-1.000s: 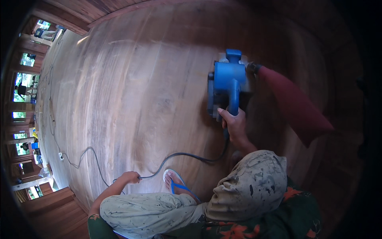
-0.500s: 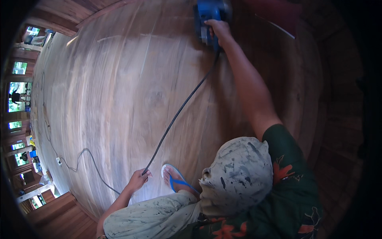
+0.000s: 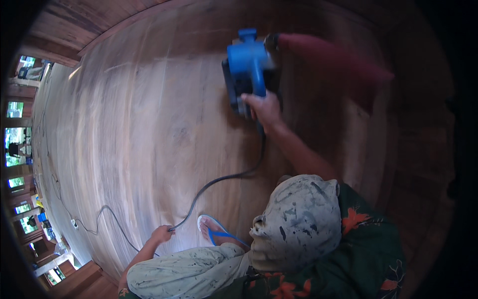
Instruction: The person kneels on a wooden floor and uses a blue electric sander to smooth the surface. They move the sander back and forth across the planks, occasionally adjusting the power cord to maintain coverage.
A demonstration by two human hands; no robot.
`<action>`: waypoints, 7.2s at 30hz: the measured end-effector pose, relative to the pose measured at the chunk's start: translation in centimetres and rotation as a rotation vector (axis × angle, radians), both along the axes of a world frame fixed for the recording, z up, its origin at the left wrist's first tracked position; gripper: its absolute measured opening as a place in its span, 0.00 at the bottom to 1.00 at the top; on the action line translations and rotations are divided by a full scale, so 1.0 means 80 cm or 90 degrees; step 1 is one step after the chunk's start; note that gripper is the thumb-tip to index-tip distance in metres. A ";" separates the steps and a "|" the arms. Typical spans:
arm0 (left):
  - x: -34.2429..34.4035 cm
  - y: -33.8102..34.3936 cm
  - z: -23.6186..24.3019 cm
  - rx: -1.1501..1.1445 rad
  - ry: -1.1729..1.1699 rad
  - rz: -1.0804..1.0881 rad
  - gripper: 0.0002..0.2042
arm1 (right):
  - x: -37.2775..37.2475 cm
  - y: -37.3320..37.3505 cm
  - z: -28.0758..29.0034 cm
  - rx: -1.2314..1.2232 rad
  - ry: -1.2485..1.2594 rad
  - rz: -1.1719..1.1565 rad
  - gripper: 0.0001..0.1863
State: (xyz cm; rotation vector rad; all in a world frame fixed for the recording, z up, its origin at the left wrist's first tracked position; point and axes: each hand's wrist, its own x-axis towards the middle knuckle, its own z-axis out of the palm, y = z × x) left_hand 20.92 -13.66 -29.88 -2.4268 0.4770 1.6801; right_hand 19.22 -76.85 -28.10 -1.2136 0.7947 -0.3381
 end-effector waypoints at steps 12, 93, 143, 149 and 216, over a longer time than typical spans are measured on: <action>0.047 -0.054 -0.008 -0.010 -0.030 0.125 0.12 | -0.076 0.055 0.010 -0.033 0.057 -0.039 0.16; 0.068 -0.136 0.027 -0.026 -0.059 0.060 0.11 | -0.055 -0.149 -0.006 -0.048 -0.017 -0.113 0.14; 0.012 -0.132 0.047 -0.233 -0.030 0.305 0.10 | 0.144 -0.392 -0.170 0.022 -0.096 -0.009 0.12; -0.004 -0.107 0.025 -0.229 0.011 0.289 0.10 | 0.095 -0.397 -0.166 -0.114 -0.042 -0.054 0.08; 0.010 -0.185 0.061 -0.145 -0.169 0.049 0.10 | 0.118 -0.366 -0.126 0.093 -0.008 -0.070 0.11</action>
